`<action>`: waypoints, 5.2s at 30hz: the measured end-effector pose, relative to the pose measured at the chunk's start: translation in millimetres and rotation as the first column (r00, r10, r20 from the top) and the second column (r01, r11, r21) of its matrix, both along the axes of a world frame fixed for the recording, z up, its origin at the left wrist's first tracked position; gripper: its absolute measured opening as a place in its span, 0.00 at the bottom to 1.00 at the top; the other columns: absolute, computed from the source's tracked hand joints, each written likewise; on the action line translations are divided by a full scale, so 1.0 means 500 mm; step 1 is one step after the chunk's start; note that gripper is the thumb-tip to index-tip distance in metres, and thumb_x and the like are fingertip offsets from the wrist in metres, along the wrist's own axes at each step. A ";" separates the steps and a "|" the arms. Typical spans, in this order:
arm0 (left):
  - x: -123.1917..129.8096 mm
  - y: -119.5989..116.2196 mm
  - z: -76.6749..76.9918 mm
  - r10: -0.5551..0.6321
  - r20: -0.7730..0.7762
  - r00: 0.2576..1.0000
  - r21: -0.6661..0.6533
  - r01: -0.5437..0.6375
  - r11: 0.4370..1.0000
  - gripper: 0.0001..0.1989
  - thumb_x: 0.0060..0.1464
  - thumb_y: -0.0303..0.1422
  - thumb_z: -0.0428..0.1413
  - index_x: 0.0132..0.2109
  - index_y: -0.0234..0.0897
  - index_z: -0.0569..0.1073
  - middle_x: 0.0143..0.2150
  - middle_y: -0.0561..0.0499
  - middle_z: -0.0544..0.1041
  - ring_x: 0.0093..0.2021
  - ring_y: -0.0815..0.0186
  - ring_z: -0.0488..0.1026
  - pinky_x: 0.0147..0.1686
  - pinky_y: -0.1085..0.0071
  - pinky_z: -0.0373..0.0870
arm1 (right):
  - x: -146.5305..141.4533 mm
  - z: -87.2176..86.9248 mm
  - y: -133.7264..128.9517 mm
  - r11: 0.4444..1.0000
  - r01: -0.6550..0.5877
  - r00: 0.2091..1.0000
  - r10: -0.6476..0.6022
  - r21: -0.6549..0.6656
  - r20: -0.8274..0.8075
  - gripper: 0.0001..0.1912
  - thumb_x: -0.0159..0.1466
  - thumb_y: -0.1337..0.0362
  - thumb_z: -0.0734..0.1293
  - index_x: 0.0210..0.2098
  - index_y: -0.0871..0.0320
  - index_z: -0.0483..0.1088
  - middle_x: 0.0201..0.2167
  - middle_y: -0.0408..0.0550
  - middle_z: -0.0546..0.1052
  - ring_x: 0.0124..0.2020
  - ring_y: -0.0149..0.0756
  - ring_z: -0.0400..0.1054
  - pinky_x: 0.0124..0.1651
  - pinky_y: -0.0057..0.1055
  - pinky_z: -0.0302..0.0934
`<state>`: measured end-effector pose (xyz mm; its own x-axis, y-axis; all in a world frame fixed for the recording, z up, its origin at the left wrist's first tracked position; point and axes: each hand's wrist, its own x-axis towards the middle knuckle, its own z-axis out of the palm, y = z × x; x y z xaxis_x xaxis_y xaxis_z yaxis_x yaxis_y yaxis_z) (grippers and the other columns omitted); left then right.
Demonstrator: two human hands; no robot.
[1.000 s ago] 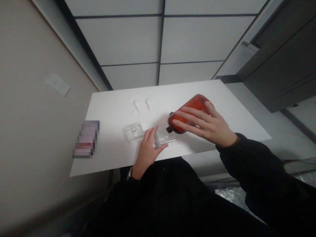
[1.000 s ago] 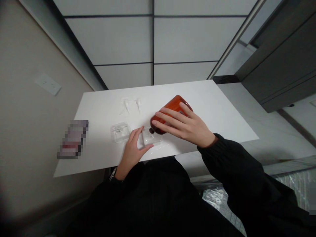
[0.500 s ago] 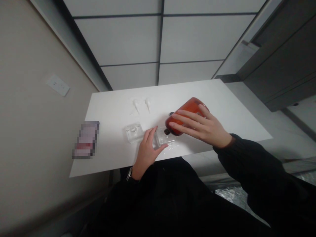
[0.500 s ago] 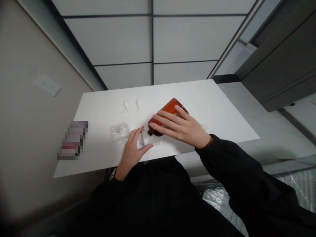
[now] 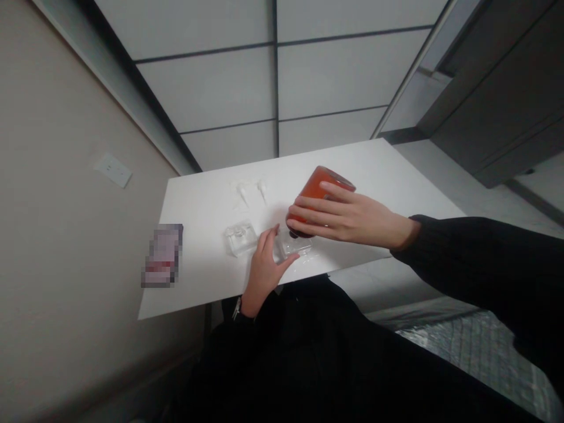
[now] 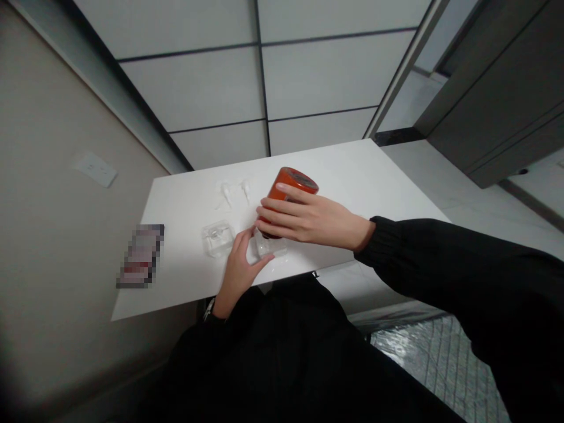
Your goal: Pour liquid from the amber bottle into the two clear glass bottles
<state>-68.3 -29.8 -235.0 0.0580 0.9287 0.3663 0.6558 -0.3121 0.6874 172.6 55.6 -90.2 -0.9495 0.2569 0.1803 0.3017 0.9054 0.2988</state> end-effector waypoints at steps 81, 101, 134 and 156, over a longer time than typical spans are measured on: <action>-0.225 0.107 0.006 -0.059 0.201 0.978 -0.232 0.105 0.967 0.42 0.50 0.38 0.72 0.67 0.34 0.64 0.66 0.35 0.74 0.66 0.49 0.74 0.70 0.50 0.67 | -0.100 -0.302 0.009 0.687 -0.078 0.675 -0.496 -0.722 -0.545 0.43 0.55 0.57 0.83 0.66 0.56 0.69 0.64 0.62 0.76 0.65 0.58 0.72 0.69 0.57 0.65; -0.221 0.105 0.002 -0.094 0.227 0.969 -0.224 0.146 0.964 0.43 0.50 0.39 0.72 0.69 0.36 0.63 0.67 0.38 0.74 0.65 0.50 0.75 0.69 0.50 0.68 | -0.195 -0.281 0.089 0.547 -0.059 0.641 -0.620 -0.835 -0.452 0.42 0.52 0.67 0.82 0.64 0.59 0.69 0.64 0.62 0.74 0.64 0.54 0.72 0.71 0.53 0.63; -0.228 0.062 0.038 -0.025 -0.055 0.998 0.058 0.028 0.998 0.53 0.56 0.60 0.64 0.78 0.45 0.52 0.77 0.34 0.60 0.74 0.40 0.65 0.73 0.39 0.62 | 0.225 -0.345 -0.016 0.568 0.568 0.240 -0.806 -0.595 -0.541 0.22 0.73 0.45 0.63 0.46 0.52 0.82 0.45 0.54 0.83 0.45 0.49 0.77 0.49 0.48 0.71; -0.275 0.416 0.057 0.177 -0.340 0.924 -0.163 -0.243 0.956 0.14 0.56 0.45 0.67 0.41 0.39 0.84 0.41 0.46 0.84 0.43 0.54 0.79 0.55 0.57 0.75 | 0.182 -0.305 -0.028 0.535 0.713 0.263 -0.803 -0.453 -0.535 0.31 0.71 0.37 0.61 0.59 0.51 0.76 0.50 0.62 0.81 0.50 0.63 0.77 0.52 0.61 0.74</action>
